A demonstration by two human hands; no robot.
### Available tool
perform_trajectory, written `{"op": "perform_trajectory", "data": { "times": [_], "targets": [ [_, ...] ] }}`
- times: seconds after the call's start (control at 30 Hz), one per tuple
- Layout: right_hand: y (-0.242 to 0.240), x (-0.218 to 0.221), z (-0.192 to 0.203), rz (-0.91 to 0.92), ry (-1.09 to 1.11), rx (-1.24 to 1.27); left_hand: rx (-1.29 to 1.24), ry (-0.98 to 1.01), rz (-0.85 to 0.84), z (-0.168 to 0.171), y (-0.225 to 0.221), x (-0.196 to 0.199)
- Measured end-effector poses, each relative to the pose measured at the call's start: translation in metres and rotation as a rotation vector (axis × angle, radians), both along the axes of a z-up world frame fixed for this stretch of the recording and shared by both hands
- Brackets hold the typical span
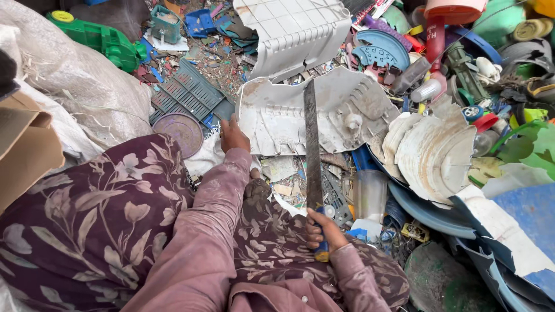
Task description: The person sits on the ground in a cluttered area and uses a large knife to cut a white plastic container into smaller pieces. They repeatedly strike the plastic with the knife, reposition the container, and separate the cut sections.
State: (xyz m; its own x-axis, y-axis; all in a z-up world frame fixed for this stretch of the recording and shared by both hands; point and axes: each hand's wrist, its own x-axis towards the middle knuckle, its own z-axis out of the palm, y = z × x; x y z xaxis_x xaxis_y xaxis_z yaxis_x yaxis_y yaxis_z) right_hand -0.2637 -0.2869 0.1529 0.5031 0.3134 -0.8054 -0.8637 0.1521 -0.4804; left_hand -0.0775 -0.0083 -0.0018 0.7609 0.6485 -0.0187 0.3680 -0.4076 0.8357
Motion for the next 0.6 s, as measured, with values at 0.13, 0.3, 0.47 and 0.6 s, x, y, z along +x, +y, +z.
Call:
{"op": "perform_trajectory", "data": {
  "times": [0.13,0.3,0.47,0.6],
  "targets": [
    [-0.048,0.022,0.083,0.063,-0.001,0.066,0.059,0.018,-0.038,0.001,0.005,-0.01],
    [-0.102,0.042,0.139,0.173,-0.092,-0.35,0.072,0.003,-0.054,0.001,0.012,-0.011],
    [-0.041,0.002,0.072,0.068,-0.135,-0.383,0.004,0.098,-0.002,0.011,0.004,-0.005],
    [0.052,-0.016,-0.003,-0.055,-0.233,-0.147,-0.076,0.167,-0.004,0.027,-0.014,0.002]
  ]
}}
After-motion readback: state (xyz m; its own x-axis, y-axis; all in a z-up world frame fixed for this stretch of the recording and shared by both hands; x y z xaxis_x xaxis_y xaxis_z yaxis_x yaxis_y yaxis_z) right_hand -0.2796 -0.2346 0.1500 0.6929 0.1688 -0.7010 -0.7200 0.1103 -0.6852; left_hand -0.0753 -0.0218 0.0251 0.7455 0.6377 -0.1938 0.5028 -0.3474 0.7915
